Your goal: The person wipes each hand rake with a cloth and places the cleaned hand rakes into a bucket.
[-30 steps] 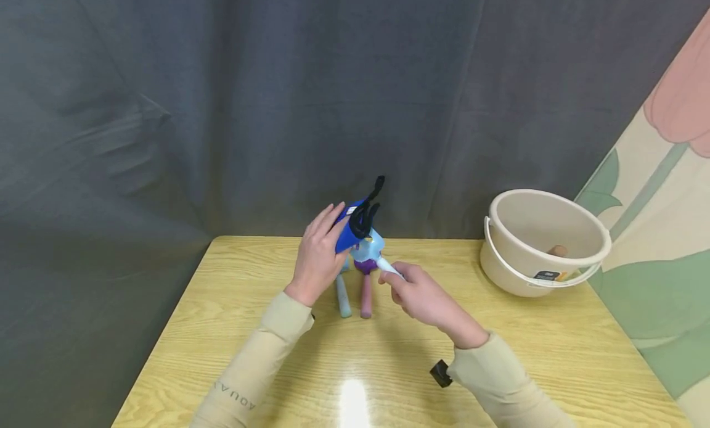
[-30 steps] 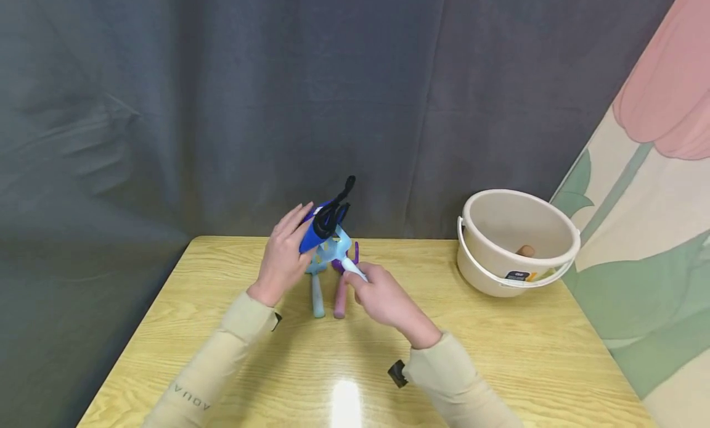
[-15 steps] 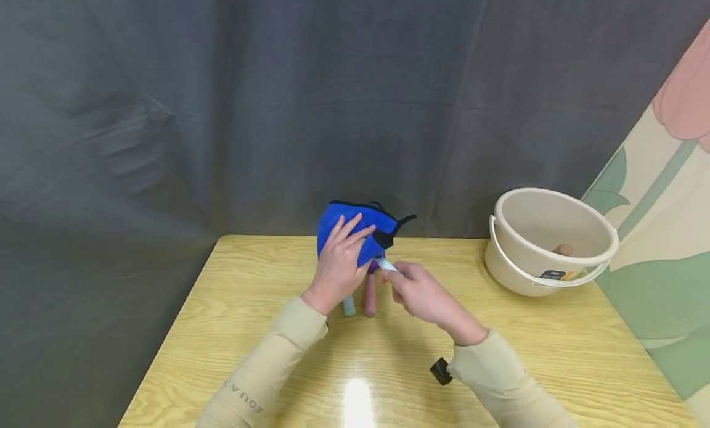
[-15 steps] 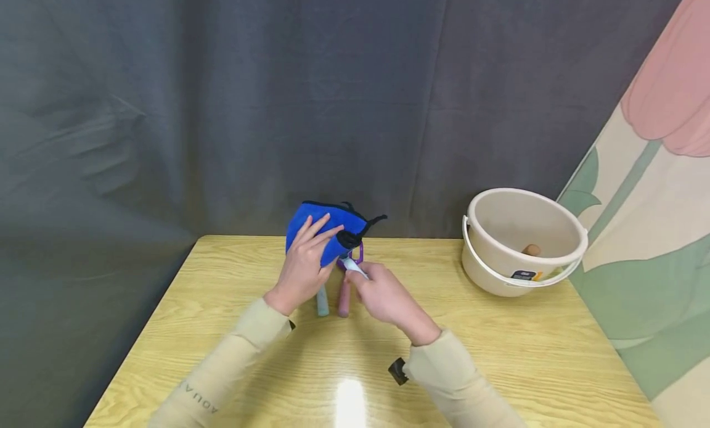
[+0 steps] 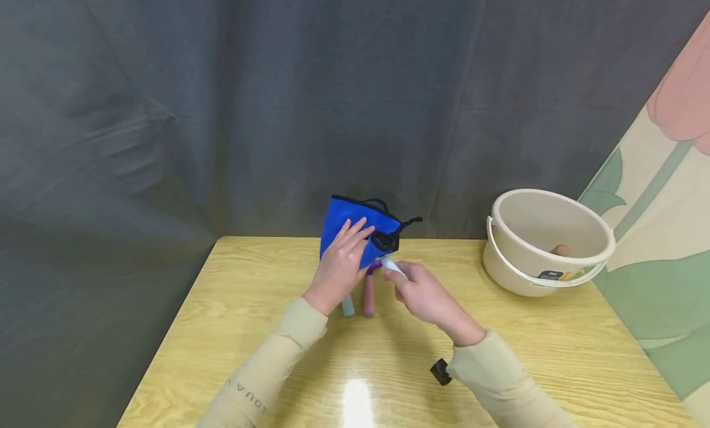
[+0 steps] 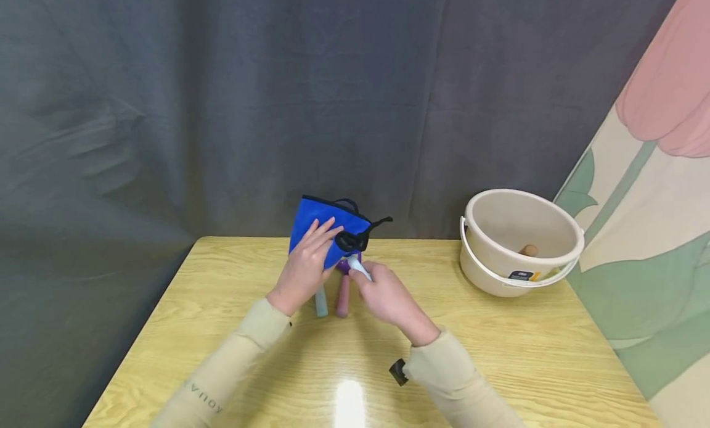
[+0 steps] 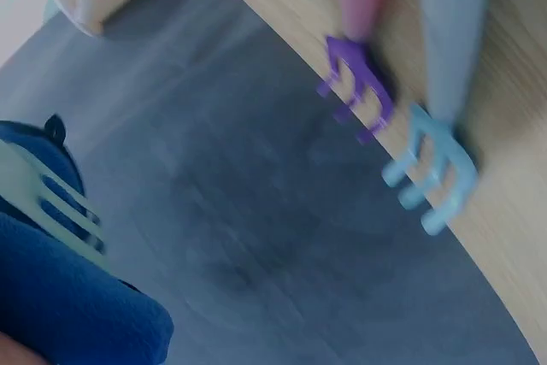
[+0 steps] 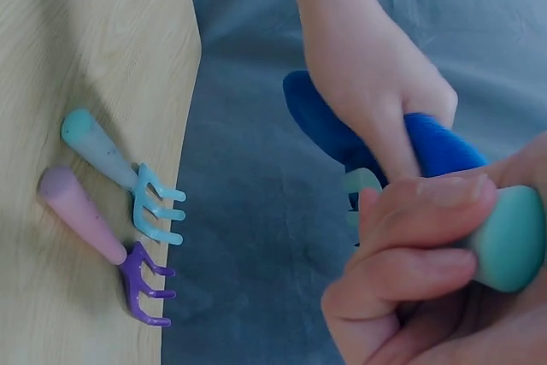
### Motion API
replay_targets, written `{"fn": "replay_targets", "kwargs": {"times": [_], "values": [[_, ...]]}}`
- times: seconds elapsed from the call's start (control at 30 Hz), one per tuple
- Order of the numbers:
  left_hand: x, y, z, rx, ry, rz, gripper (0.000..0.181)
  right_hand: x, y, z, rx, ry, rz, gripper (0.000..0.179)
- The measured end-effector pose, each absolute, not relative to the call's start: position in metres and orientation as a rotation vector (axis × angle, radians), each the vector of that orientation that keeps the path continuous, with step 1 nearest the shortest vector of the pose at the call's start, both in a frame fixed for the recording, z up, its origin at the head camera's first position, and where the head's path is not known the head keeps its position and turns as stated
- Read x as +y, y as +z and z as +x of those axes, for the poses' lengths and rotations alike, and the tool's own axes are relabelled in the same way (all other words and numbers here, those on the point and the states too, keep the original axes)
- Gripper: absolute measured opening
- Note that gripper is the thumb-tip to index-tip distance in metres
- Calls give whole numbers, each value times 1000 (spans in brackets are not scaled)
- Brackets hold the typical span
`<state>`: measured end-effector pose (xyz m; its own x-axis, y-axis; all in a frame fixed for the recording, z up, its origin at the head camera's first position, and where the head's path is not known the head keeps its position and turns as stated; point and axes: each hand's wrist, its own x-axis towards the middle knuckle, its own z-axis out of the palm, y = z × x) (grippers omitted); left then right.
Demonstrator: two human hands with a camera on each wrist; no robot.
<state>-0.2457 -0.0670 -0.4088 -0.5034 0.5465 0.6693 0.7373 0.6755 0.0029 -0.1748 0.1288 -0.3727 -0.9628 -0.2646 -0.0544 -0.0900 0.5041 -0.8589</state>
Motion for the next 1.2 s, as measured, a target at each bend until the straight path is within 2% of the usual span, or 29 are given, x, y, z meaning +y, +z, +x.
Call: {"fn": "replay_targets", "kwargs": {"times": [0.17, 0.4, 0.63, 0.97, 1.2], "values": [[-80, -413, -256, -2268, -267, -910, 41, 129, -373, -173, 2584, -1434, -302, 29], [-81, -412, -255, -2267, -385, -896, 37, 126, -370, -172, 2587, -1419, -299, 28], [-66, -410, -250, -2263, -483, -895, 59, 124, -370, -173, 2609, -1406, -325, 28], [-59, -411, -234, -2305, -684, -967, 53, 122, -375, -176, 2641, -1390, -335, 28], [-62, -415, -238, -2232, -657, -1057, 67, 124, -377, -179, 2704, -1350, -348, 29]]}}
